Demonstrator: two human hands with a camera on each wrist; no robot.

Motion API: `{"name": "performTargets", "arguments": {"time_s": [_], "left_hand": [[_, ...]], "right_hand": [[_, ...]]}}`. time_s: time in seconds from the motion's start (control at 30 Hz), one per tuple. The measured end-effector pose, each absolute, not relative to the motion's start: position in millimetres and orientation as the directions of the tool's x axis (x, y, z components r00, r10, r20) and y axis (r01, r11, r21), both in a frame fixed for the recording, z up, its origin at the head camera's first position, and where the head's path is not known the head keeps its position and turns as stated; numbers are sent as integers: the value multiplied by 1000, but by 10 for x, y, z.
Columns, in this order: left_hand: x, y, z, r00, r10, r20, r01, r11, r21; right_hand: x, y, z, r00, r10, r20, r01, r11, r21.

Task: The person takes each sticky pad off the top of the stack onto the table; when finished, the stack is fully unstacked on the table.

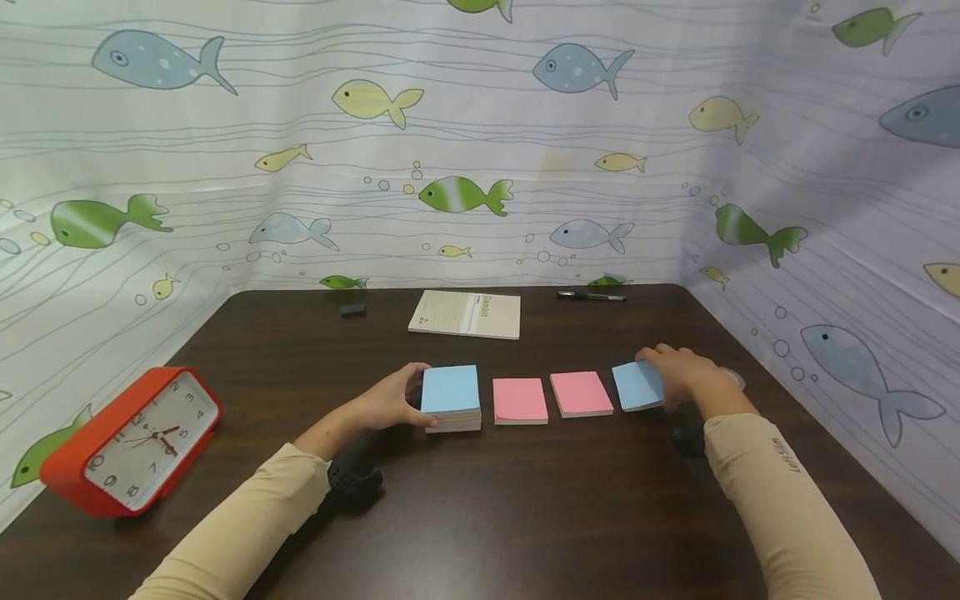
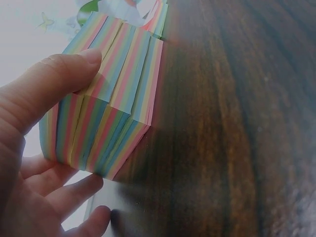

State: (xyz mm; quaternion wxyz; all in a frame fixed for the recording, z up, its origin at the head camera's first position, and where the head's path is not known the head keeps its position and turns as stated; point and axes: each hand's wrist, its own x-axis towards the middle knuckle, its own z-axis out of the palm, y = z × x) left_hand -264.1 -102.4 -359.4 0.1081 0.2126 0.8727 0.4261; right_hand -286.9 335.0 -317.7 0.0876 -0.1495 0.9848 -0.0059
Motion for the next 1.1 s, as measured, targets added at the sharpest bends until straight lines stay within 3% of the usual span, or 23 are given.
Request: {"name": "performTargets", "arguments": {"time_s": [0.57,0.8,1.1], "left_hand": [[-2690,-1022,-3614,-886,463,-6,276,537,797],[-2698,-1021,-3610,-885,466,-30,261,546,796],[-2721,-1012,-3609,-881,471,-31,266,550,792]], "right_hand": [[-2886,3230,-3214,-947,-260,-189,-261,965,-17],[-2823,3068,-3143,-923,-348,-166,-339,937,-81],[-2839,2796,-3132,-891,-451,-44,-450,892,-32]]}}
